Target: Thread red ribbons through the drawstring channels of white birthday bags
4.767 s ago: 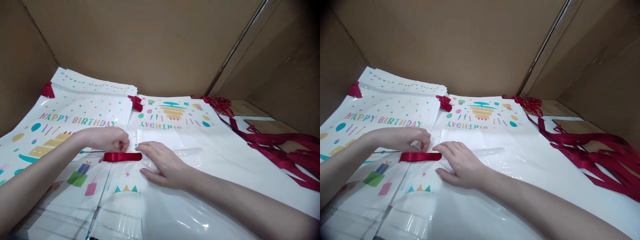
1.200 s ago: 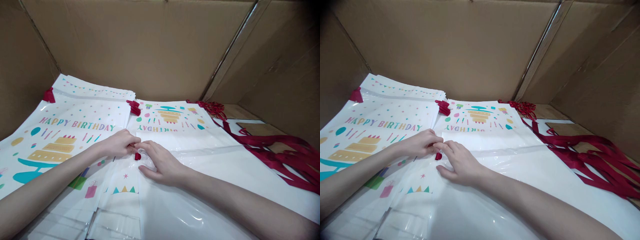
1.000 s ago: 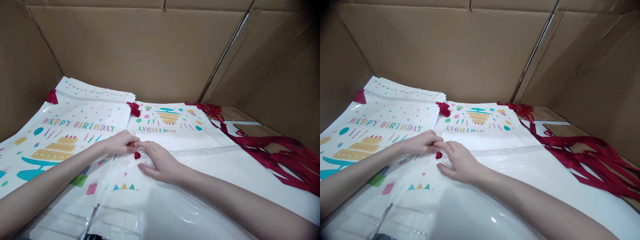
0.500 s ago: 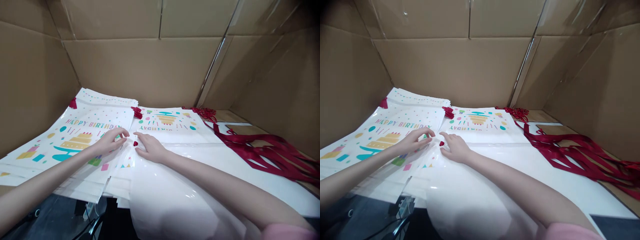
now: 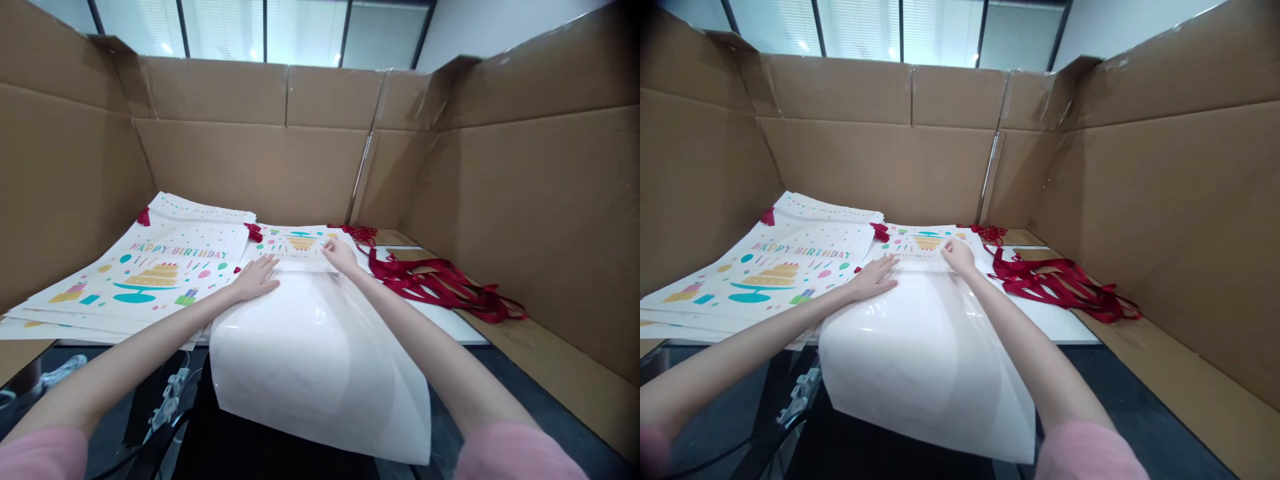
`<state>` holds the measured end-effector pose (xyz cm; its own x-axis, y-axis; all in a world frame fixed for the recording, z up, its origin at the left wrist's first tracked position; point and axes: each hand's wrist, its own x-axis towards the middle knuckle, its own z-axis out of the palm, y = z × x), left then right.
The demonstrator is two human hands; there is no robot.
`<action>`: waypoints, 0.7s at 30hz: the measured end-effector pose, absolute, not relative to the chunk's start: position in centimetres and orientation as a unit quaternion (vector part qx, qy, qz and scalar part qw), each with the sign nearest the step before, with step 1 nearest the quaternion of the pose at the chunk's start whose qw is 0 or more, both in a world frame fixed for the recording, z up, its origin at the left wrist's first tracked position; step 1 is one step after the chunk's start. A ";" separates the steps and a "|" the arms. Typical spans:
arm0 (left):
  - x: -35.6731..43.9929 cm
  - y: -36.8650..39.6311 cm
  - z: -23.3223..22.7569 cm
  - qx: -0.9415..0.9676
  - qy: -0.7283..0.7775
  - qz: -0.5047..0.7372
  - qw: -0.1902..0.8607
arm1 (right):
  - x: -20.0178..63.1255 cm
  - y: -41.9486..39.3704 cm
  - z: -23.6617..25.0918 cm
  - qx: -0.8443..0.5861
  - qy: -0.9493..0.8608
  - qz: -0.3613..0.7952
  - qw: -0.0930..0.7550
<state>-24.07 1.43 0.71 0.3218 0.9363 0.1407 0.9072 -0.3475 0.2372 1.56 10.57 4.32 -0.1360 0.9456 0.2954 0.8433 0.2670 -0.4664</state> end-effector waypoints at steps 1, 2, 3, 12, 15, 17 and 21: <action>-24.2 1.6 0.4 0.810 0.571 0.117 0.062 | 4.5 10.7 4.5 -0.628 -0.730 0.089 0.256; -24.5 1.8 0.1 0.809 0.574 0.109 0.067 | 7.3 10.8 4.5 -0.656 -0.710 0.087 0.239; -24.8 2.0 -0.2 0.809 0.575 0.100 0.071 | 9.7 10.9 4.4 -0.681 -0.692 0.087 0.224; -26.5 1.2 -0.2 0.805 0.584 0.073 0.078 | 15.0 11.8 1.1 -0.690 -0.681 0.166 0.178; -26.3 0.9 -0.1 0.804 0.585 0.079 0.079 | 14.0 12.5 0.8 -0.679 -0.682 0.198 0.187; -26.2 0.8 -0.1 0.804 0.584 0.081 0.080 | 13.7 12.7 0.9 -0.671 -0.679 0.224 0.194; -26.3 0.9 -0.3 0.803 0.585 0.079 0.078 | 13.6 12.5 1.1 -0.660 -0.669 0.267 0.212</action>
<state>-26.31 0.91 -0.30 0.3028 0.9523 0.0364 0.9277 -0.3033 0.2179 13.59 12.50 1.10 -0.0387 0.9969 -0.0687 0.7706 -0.0140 -0.6372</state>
